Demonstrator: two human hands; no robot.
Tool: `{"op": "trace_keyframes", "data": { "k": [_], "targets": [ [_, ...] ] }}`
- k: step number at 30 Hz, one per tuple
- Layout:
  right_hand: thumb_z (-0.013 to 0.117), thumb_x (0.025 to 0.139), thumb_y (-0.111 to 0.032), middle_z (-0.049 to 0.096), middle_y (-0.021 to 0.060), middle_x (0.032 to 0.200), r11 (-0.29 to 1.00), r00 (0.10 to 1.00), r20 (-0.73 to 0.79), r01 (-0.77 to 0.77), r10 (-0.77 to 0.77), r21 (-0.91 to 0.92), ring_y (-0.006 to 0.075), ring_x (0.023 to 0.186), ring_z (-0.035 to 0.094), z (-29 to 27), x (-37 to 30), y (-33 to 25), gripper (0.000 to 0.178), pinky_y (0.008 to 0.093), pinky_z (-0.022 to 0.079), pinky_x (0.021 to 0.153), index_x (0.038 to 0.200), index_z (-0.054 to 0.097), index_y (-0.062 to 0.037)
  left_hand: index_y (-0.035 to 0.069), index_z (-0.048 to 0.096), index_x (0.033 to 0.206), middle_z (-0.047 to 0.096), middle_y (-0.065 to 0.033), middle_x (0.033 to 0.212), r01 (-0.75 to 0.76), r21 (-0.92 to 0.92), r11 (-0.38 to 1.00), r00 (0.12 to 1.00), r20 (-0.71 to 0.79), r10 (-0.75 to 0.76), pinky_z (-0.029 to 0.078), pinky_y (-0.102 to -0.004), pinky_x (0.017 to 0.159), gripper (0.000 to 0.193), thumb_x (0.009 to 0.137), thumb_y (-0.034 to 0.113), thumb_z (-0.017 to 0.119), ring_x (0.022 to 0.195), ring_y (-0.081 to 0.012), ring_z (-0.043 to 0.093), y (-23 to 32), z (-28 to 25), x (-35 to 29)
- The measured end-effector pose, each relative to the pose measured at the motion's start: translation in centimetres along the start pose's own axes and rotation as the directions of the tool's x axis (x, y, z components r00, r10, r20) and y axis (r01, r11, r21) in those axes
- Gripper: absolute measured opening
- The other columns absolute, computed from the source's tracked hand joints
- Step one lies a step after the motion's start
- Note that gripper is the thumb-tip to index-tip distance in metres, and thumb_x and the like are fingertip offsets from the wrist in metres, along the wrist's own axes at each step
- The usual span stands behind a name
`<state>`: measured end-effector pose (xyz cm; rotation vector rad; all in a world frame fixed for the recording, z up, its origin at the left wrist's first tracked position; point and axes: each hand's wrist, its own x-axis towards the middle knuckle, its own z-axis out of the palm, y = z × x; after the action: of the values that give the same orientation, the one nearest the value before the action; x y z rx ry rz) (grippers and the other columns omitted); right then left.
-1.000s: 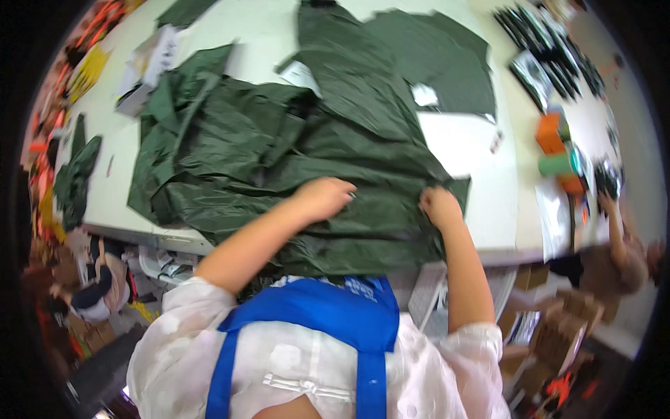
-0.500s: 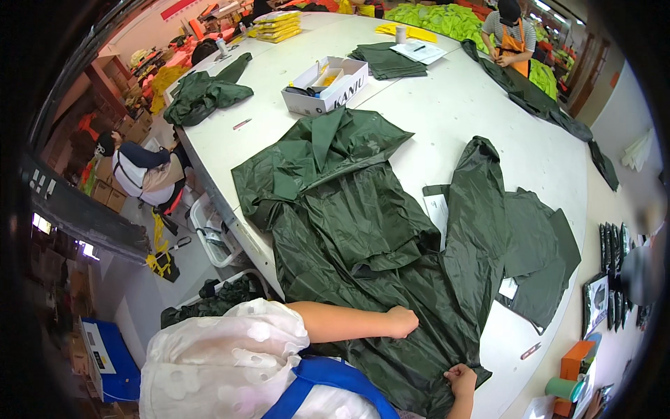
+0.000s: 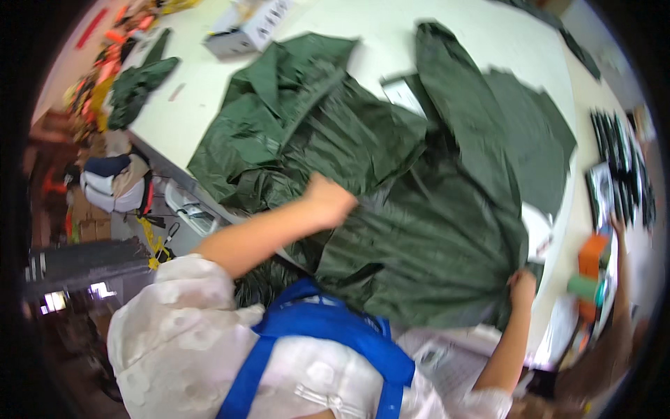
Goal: The person folds a green jacket on a white table, then places it into a plastic bag. They repeat this process with another jacket, folding it neatly and bagging it. The person also uses a small blade to cut threads on the jackets.
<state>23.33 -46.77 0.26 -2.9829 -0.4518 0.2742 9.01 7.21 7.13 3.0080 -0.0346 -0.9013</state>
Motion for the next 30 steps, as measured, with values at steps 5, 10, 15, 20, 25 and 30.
{"op": "trace_keyframes", "data": {
  "k": [5,10,15,20,25,30],
  "targets": [
    [0.062,0.081,-0.01,0.056,0.0163,0.109,0.933,0.961,-0.159,-0.262,0.228,-0.246,0.0385,0.098,0.057,-2.7,0.5,-6.3,0.025,0.0461,0.048,0.082,0.105,0.058,-0.0068,0.014,0.066,0.089,0.067,-0.0056,0.082,-0.043,-0.225,0.973,0.96,-0.278,-0.022,0.039,-0.0404,0.078,0.012,0.082,0.022,0.062,0.087,-0.0248,0.062,-6.2,5.8,-1.9],
    [0.063,0.082,-0.014,0.065,0.0155,0.093,0.82,0.921,-0.019,0.356,-0.39,0.448,0.0329,0.091,0.061,-0.5,-0.3,-26.0,0.017,0.0407,0.048,0.081,0.097,0.066,-0.0065,0.015,0.066,0.09,0.068,-0.004,0.082,-0.177,-0.326,0.929,0.92,-0.39,0.039,0.035,-0.0373,0.081,0.014,0.083,0.028,0.063,0.083,-0.0221,0.063,-5.8,6.5,-0.8],
    [0.067,0.076,-0.014,0.066,0.0125,0.087,0.902,0.918,0.08,0.362,-0.389,0.235,0.0313,0.087,0.062,3.7,0.2,-30.4,0.014,0.0417,0.049,0.077,0.088,0.067,-0.0073,0.017,0.067,0.089,0.068,-0.0022,0.081,-0.183,-0.315,0.931,0.929,-0.364,0.059,0.033,-0.0362,0.08,0.013,0.083,0.027,0.064,0.077,-0.0207,0.062,-5.9,7.4,-0.6],
    [0.07,0.073,-0.012,0.065,0.0136,0.082,0.875,0.956,0.117,0.192,-0.269,0.445,0.031,0.076,0.063,3.8,0.4,-29.8,0.013,0.0397,0.049,0.069,0.084,0.066,-0.0051,0.015,0.067,0.084,0.067,-0.002,0.074,-0.072,-0.418,0.906,0.964,-0.262,-0.044,0.034,-0.0354,0.081,0.014,0.076,0.027,0.07,0.072,-0.0209,0.063,-5.5,7.7,0.0],
    [0.073,0.07,-0.013,0.064,0.0139,0.073,0.882,0.945,0.266,0.045,-0.19,0.469,0.0291,0.069,0.063,2.9,1.8,-29.9,0.015,0.0369,0.049,0.065,0.079,0.065,-0.0043,0.015,0.068,0.079,0.068,-0.0015,0.075,0.034,-0.47,0.882,0.991,-0.101,-0.093,0.036,-0.0365,0.081,0.015,0.071,0.026,0.074,0.077,-0.0213,0.064,-5.6,6.7,1.5],
    [0.076,0.068,-0.014,0.064,0.0132,0.07,0.917,0.926,0.336,0.027,-0.173,0.398,0.0287,0.066,0.062,3.3,3.2,-30.1,0.018,0.0362,0.048,0.063,0.078,0.066,-0.0038,0.015,0.069,0.076,0.068,-0.0016,0.076,0.114,-0.458,0.881,0.992,0.01,-0.123,0.039,-0.0378,0.079,0.016,0.069,0.028,0.075,0.078,-0.0218,0.064,-6.1,5.4,2.3]
  ]
}}
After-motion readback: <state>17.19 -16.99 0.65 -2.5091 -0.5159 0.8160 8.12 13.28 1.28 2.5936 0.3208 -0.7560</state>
